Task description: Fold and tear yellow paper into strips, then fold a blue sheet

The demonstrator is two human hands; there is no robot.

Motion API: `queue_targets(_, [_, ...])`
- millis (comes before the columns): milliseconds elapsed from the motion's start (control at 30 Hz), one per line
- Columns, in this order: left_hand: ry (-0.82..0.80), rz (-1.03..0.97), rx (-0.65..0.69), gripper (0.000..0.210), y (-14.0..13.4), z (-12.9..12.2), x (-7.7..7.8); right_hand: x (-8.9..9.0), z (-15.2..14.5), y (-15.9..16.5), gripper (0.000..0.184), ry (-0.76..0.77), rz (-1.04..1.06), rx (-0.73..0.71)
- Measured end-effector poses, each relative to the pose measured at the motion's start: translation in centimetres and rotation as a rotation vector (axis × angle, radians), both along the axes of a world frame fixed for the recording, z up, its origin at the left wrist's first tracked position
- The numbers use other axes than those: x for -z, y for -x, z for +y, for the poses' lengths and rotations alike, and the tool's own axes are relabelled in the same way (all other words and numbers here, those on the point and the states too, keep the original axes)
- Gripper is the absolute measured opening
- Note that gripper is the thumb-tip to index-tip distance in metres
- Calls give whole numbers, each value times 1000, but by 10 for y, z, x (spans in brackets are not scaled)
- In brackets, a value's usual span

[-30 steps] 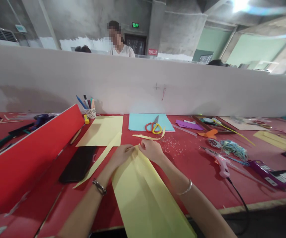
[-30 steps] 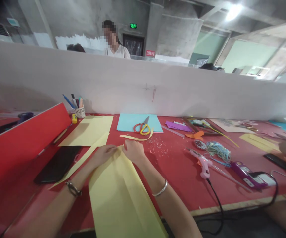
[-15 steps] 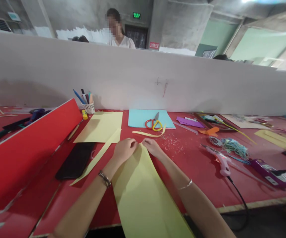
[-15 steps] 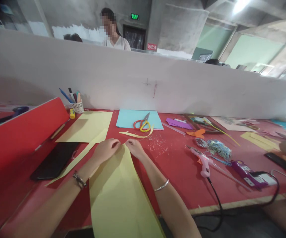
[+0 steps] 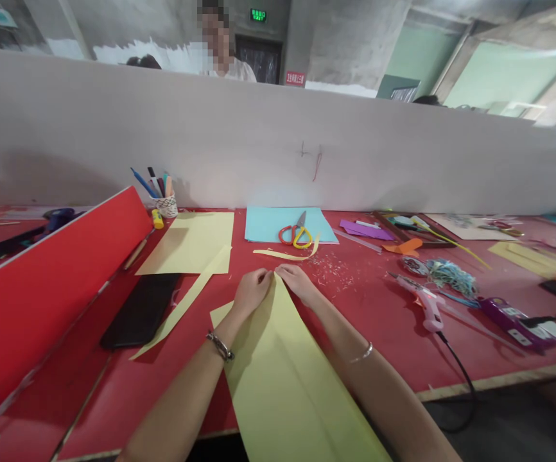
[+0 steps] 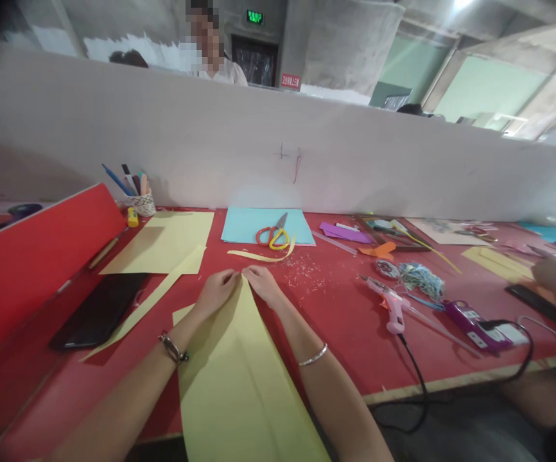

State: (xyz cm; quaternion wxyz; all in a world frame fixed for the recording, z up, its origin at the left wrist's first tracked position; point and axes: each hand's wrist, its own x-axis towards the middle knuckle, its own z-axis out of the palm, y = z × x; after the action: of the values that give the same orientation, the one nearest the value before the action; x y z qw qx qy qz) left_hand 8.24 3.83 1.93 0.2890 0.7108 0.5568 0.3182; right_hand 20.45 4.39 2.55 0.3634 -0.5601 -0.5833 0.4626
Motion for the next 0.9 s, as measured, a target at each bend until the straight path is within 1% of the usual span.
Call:
queue_targets(100, [-21, -57, 16, 29, 2, 0, 0, -4, -4, -3, 25, 56, 30, -67])
queue_targets(167, [-38, -84, 7, 29, 3, -1, 0, -7, -8, -6, 25, 110, 32, -147])
queue_targets(233, [-57, -99, -15, 29, 6, -1, -1, -9, -11, -12, 25, 175, 17, -261])
queue_targets(400, [-79, -83, -56, 28, 17, 2, -3, -14, -12, -26, 30, 308, -60, -635])
queue_targets(467, [-84, -70, -95, 28, 22, 4, -5, -16, -12, -30, 30, 372, -120, -762])
queue_targets(533, [-93, -59, -144, 29, 28, 5, -6, -16, -12, -33, 31, 441, -193, -850])
queue_targets(600, [-107, -47, -183, 29, 33, 6, -6, -17, -11, -36, 31, 479, -251, -887])
queue_targets(667, [-132, -34, -214, 25, 36, 8, -6, -17, -11, -39, 32, 468, -269, -855])
queue_targets(733, [-170, -25, -256, 20, 39, 11, -4, -18, -10, -44, 30, 416, -236, -758])
queue_targets(800, [-211, -16, -313, 19, 42, 14, -3, -19, -9, -50, 26, 350, -138, -596])
queue_targets(900, [-252, 22, -397, 22, 47, 18, -1, -18, -7, -60, 20, 244, 106, -287])
